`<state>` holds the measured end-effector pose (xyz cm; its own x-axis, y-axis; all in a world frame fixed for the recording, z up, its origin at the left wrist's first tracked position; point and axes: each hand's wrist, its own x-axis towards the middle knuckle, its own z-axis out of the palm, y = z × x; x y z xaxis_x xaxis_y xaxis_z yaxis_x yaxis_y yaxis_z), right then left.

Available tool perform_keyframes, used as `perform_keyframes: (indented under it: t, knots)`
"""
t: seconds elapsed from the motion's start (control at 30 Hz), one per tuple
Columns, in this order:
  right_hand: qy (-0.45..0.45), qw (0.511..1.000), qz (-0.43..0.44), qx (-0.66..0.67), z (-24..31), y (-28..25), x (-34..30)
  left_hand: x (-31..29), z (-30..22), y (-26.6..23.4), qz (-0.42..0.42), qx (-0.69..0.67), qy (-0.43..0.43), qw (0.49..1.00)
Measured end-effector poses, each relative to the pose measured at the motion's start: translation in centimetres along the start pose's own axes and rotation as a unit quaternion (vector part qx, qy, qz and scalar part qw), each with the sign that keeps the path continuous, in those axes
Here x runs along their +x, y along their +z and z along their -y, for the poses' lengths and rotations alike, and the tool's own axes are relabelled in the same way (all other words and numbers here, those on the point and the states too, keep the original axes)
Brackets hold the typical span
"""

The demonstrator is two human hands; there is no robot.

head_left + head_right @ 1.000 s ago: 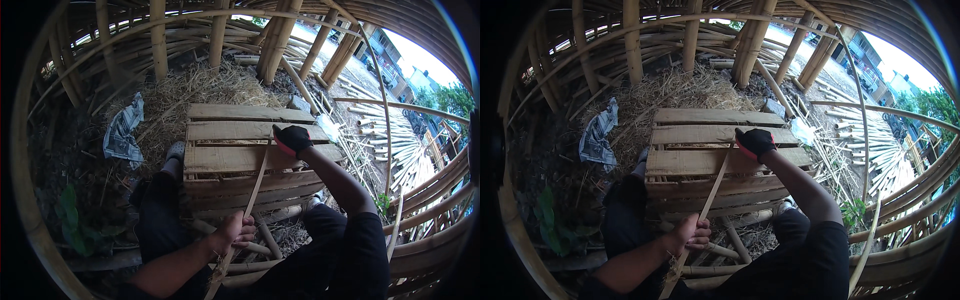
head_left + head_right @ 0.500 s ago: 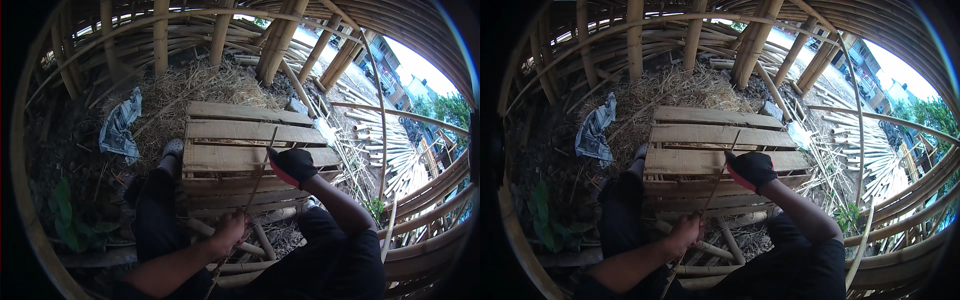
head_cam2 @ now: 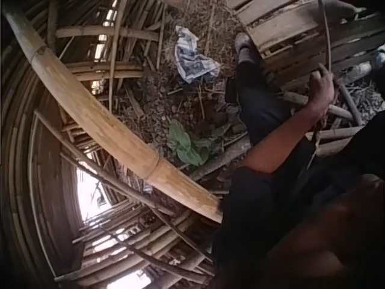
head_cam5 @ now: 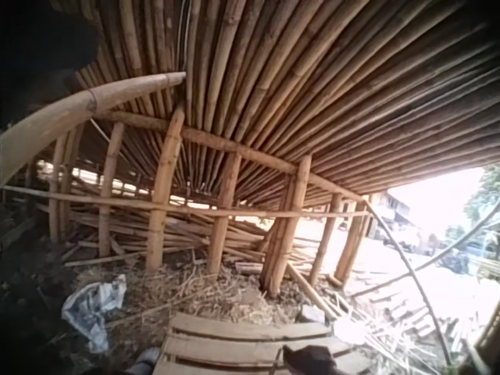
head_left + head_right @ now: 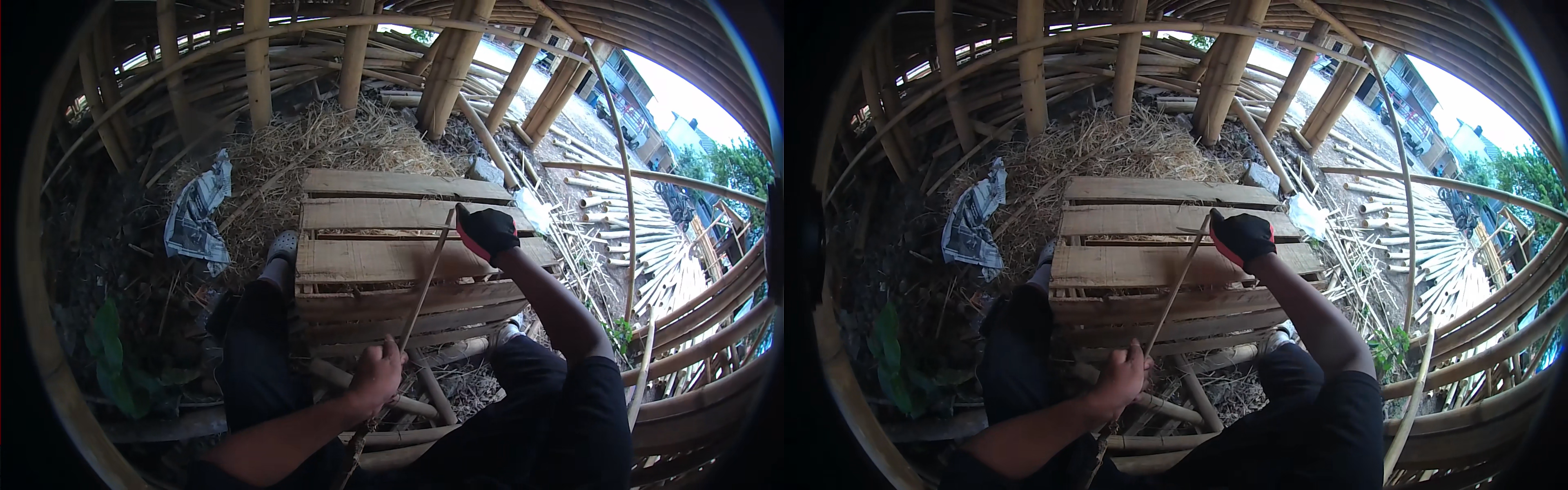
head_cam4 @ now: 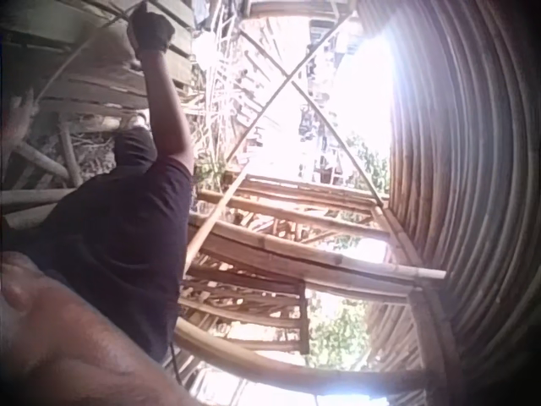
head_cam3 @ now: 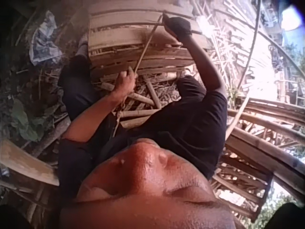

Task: Using a small knife to shave or trim a thin bamboo pole while supported by a wooden crate inside a bamboo structure.

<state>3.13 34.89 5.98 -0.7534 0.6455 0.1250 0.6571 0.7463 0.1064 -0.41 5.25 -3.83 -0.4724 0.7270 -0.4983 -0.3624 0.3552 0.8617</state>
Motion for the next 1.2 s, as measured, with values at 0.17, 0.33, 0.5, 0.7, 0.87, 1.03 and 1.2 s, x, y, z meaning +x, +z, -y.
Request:
perform_keyframes:
  t: [0.17,0.33,0.5,0.7,0.87,1.03,1.2]
  knots:
    - [0.124,0.991,-0.017,-0.039,-2.3,-0.2,4.7,-0.9,0.2,0.0,0.022,-0.007,-0.024,0.999]
    - [0.222,0.970,-0.087,0.042,-4.5,-0.3,4.0,-1.3,-2.6,-0.9,0.157,-0.148,-0.173,0.961]
    - [0.079,0.992,0.037,0.087,2.1,-2.6,-2.9,-0.6,-2.2,-1.3,0.234,-0.207,-0.224,0.923]
    - [-0.130,0.990,0.005,-0.053,4.0,-0.5,-5.5,-0.8,-2.4,-0.5,0.250,-0.212,-0.196,0.924]
    - [-0.195,0.976,-0.059,-0.074,2.8,0.5,-4.2,-0.7,-2.8,-0.2,0.259,-0.228,-0.193,0.919]
    - [-0.174,0.983,-0.020,-0.056,3.0,-0.3,-3.9,-0.4,-3.0,-0.1,0.252,-0.223,-0.196,0.921]
    - [-0.116,0.991,0.033,-0.053,3.4,-0.4,-3.1,-0.2,-3.1,-0.3,0.246,-0.221,-0.188,0.925]
